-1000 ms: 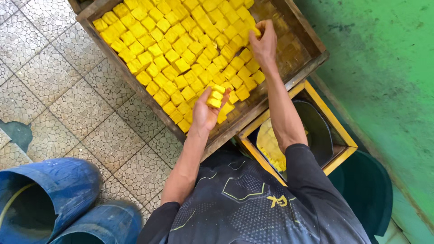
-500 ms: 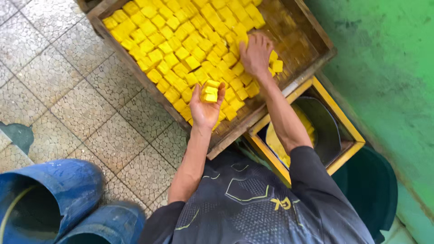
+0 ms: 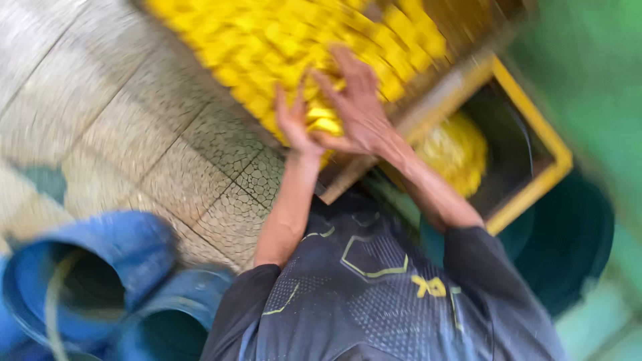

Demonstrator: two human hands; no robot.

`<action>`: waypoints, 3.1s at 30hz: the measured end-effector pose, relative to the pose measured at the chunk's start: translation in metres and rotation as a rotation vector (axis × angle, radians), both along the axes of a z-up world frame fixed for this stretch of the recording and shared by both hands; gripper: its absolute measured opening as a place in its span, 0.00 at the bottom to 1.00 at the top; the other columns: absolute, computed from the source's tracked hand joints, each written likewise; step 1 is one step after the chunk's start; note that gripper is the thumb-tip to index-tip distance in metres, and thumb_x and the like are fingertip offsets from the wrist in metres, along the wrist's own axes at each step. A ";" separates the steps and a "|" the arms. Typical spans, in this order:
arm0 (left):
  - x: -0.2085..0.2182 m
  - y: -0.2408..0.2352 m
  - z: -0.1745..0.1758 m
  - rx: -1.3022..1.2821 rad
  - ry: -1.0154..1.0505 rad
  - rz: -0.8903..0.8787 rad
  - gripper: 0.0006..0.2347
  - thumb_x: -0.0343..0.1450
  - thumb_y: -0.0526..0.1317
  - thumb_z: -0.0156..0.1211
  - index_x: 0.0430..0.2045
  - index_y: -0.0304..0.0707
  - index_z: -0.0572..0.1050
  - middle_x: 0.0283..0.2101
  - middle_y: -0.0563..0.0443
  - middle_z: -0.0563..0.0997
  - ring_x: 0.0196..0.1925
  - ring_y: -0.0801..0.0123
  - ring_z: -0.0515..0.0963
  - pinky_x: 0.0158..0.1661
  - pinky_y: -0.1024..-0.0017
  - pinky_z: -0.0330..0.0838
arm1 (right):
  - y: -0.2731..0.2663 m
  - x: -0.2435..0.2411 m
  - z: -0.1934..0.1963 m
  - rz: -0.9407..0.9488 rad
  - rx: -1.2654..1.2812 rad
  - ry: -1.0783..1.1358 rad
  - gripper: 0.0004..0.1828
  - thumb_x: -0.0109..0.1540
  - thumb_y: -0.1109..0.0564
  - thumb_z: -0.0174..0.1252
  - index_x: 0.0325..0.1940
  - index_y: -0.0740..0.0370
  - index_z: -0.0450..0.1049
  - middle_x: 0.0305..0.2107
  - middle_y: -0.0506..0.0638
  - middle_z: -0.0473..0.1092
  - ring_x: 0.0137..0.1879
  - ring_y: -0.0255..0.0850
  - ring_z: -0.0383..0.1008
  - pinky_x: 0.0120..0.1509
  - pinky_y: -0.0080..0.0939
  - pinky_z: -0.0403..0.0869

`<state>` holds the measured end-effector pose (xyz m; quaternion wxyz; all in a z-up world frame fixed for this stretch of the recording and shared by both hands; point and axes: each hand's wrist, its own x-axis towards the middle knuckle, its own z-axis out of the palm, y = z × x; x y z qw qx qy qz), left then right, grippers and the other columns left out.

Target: The person transfers yellow cubed food items from a woven tray into a metal bowl using both hands. The person repeatedly scoops handfuls of cubes and places them into the bowl, continuing until the tray is mostly empty.

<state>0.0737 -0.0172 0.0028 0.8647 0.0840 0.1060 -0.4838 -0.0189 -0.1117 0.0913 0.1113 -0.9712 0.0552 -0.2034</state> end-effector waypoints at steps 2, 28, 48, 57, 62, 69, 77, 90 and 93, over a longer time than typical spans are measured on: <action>-0.016 0.000 0.005 -0.053 0.047 -0.111 0.38 0.77 0.65 0.42 0.72 0.30 0.55 0.72 0.38 0.64 0.72 0.48 0.67 0.71 0.53 0.63 | -0.002 -0.021 -0.006 0.012 0.107 0.066 0.49 0.59 0.27 0.62 0.74 0.60 0.64 0.69 0.72 0.52 0.75 0.68 0.51 0.73 0.68 0.57; -0.107 -0.002 0.018 0.098 -0.540 -0.563 0.19 0.79 0.40 0.58 0.62 0.27 0.66 0.58 0.39 0.76 0.61 0.59 0.77 0.64 0.64 0.70 | -0.168 -0.378 -0.193 -0.167 -0.601 1.211 0.25 0.63 0.41 0.53 0.58 0.54 0.76 0.61 0.54 0.66 0.69 0.51 0.62 0.68 0.57 0.64; -0.007 -0.044 -0.012 0.623 -1.125 -0.015 0.13 0.74 0.34 0.65 0.52 0.32 0.75 0.52 0.44 0.79 0.55 0.60 0.78 0.57 0.67 0.72 | -0.201 -0.111 -0.075 -0.683 -0.170 0.058 0.17 0.67 0.44 0.65 0.44 0.60 0.81 0.40 0.57 0.73 0.50 0.54 0.70 0.56 0.62 0.63; 0.066 -0.135 -0.033 0.871 -2.457 0.115 0.28 0.62 0.26 0.58 0.60 0.39 0.70 0.63 0.48 0.73 0.68 0.46 0.64 0.63 0.50 0.61 | -0.213 -0.056 -0.115 -0.594 0.323 0.029 0.14 0.67 0.56 0.58 0.55 0.64 0.71 0.48 0.58 0.69 0.58 0.53 0.68 0.63 0.58 0.66; 0.080 -0.157 -0.067 0.841 -2.319 -0.134 0.15 0.74 0.35 0.61 0.55 0.41 0.73 0.57 0.49 0.76 0.64 0.53 0.70 0.61 0.54 0.68 | -0.197 -0.034 -0.104 -0.577 0.012 0.078 0.19 0.63 0.56 0.62 0.56 0.66 0.68 0.47 0.62 0.69 0.53 0.57 0.69 0.59 0.62 0.65; 0.034 -0.171 -0.093 0.411 -0.266 -0.022 0.11 0.75 0.43 0.55 0.48 0.40 0.71 0.47 0.52 0.76 0.49 0.63 0.76 0.43 0.60 0.75 | -0.169 -0.015 -0.087 -0.157 0.271 -0.044 0.27 0.64 0.49 0.67 0.61 0.64 0.67 0.56 0.62 0.68 0.65 0.60 0.67 0.69 0.60 0.65; 0.030 -0.086 -0.068 0.045 0.137 -0.085 0.18 0.73 0.49 0.46 0.44 0.30 0.72 0.47 0.33 0.79 0.47 0.46 0.82 0.44 0.56 0.79 | -0.219 0.002 -0.109 -0.593 0.172 -0.025 0.18 0.66 0.51 0.62 0.55 0.63 0.74 0.53 0.58 0.69 0.62 0.55 0.68 0.66 0.53 0.67; 0.028 -0.049 -0.042 -0.128 0.152 -0.065 0.19 0.75 0.41 0.53 0.51 0.18 0.69 0.55 0.26 0.75 0.61 0.40 0.75 0.58 0.55 0.76 | -0.172 -0.016 -0.110 -0.360 0.341 0.190 0.22 0.68 0.46 0.55 0.62 0.62 0.69 0.53 0.57 0.70 0.63 0.52 0.68 0.74 0.58 0.61; 0.033 -0.045 -0.043 -0.109 0.107 -0.037 0.18 0.77 0.37 0.53 0.55 0.15 0.68 0.60 0.24 0.74 0.66 0.41 0.74 0.64 0.60 0.75 | -0.155 -0.012 -0.107 -0.366 -0.206 0.087 0.19 0.72 0.50 0.56 0.64 0.61 0.67 0.61 0.59 0.67 0.67 0.56 0.64 0.70 0.57 0.58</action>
